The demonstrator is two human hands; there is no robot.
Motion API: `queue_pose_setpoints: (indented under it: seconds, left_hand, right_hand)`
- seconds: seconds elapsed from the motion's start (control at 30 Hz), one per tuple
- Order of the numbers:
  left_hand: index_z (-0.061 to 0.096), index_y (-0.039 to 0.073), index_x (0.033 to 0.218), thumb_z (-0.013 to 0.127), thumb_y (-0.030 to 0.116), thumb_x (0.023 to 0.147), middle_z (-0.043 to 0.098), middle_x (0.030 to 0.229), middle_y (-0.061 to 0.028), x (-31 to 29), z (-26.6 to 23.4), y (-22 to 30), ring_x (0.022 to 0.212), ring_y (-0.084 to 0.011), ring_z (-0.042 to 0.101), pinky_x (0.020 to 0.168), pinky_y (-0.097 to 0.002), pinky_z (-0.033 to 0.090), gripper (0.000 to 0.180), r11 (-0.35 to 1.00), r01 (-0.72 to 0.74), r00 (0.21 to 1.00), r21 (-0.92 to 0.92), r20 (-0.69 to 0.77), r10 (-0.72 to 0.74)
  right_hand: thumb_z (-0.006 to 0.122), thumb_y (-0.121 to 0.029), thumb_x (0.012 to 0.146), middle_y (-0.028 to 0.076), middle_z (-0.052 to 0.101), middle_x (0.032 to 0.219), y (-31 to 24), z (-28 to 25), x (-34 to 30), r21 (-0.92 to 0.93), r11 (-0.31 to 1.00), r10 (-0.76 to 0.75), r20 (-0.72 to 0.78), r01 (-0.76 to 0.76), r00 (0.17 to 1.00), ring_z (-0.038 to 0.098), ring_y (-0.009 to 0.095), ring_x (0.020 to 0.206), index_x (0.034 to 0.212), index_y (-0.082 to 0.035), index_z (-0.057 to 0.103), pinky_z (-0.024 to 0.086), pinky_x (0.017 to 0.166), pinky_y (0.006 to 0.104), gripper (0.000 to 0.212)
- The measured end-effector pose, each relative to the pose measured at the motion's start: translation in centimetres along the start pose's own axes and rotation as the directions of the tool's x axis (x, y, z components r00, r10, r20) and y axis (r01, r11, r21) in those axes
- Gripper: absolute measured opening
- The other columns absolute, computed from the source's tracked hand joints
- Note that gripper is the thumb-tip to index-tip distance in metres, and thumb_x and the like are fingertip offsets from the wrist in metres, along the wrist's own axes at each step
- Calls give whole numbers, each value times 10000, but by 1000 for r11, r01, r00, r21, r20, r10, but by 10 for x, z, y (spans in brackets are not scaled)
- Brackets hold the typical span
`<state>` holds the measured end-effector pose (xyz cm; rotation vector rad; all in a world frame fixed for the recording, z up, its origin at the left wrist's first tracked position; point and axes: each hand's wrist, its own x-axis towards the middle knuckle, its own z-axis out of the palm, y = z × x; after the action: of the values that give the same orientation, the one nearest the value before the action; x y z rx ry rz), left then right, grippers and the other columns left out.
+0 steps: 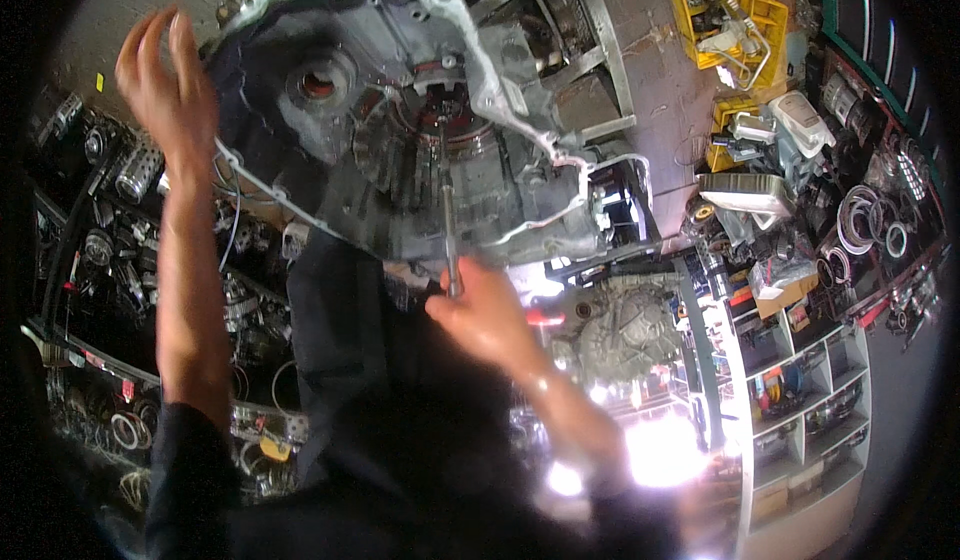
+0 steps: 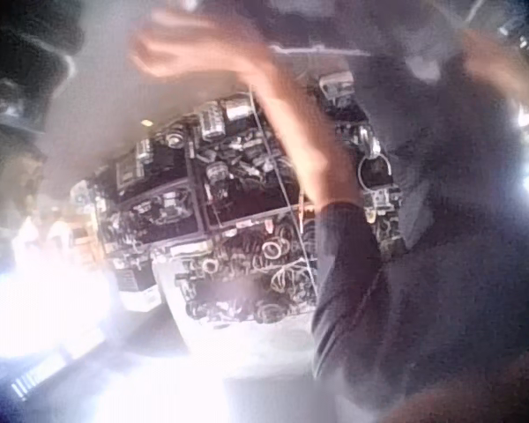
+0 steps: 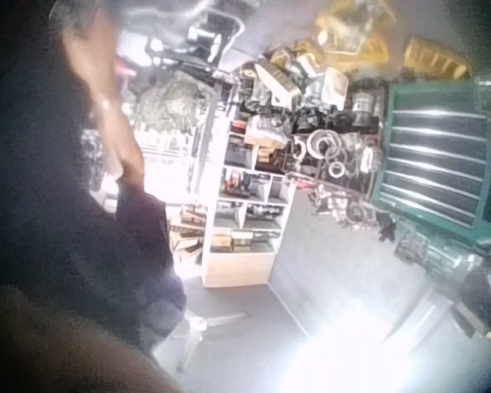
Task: The person cleans a metal ring in a solvent tray, then installs it into a transmission housing. They use a socket wrench and a screwdriver to tighten bolts and adjust internal components. The person also handles a clutch assembly on the workbench.
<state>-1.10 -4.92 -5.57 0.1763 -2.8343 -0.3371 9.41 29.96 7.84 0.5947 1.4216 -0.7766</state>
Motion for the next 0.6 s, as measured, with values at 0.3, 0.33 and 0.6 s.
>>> queue_pose_setpoints:
  seconds: [0.3, 0.33, 0.6]
  left_hand:
    - [667, -2, 963, 451, 282, 1066, 705, 795, -116, -167, 29, 206, 652, -210, 625, 633, -351, 462, 371, -476, 854, -290, 209, 952, -103]
    - [656, 11, 968, 449, 261, 1068, 667, 730, -85, -177, 34, 211, 615, -162, 584, 588, -314, 431, 340, -608, 772, -276, 188, 960, -53]
    - [637, -13, 926, 482, 231, 1058, 627, 716, -74, -201, 38, 220, 611, -160, 565, 580, -316, 446, 318, -600, 785, -262, 154, 960, -97]
  right_hand:
    - [721, -191, 748, 145, 657, 703, 6, 12, -13, -492, 862, -190, -87, 123, 978, 668, 382, 687, 952, -45, 583, 523, 670, 469, 286]
    - [720, -189, 747, 143, 653, 691, 7, 12, -13, -505, 856, -191, -108, 111, 976, 667, 383, 682, 947, -46, 583, 522, 668, 470, 282]
    - [714, -150, 745, 162, 633, 663, 18, 10, -17, -532, 841, -178, -108, 94, 978, 657, 391, 668, 911, -38, 575, 514, 655, 467, 244]
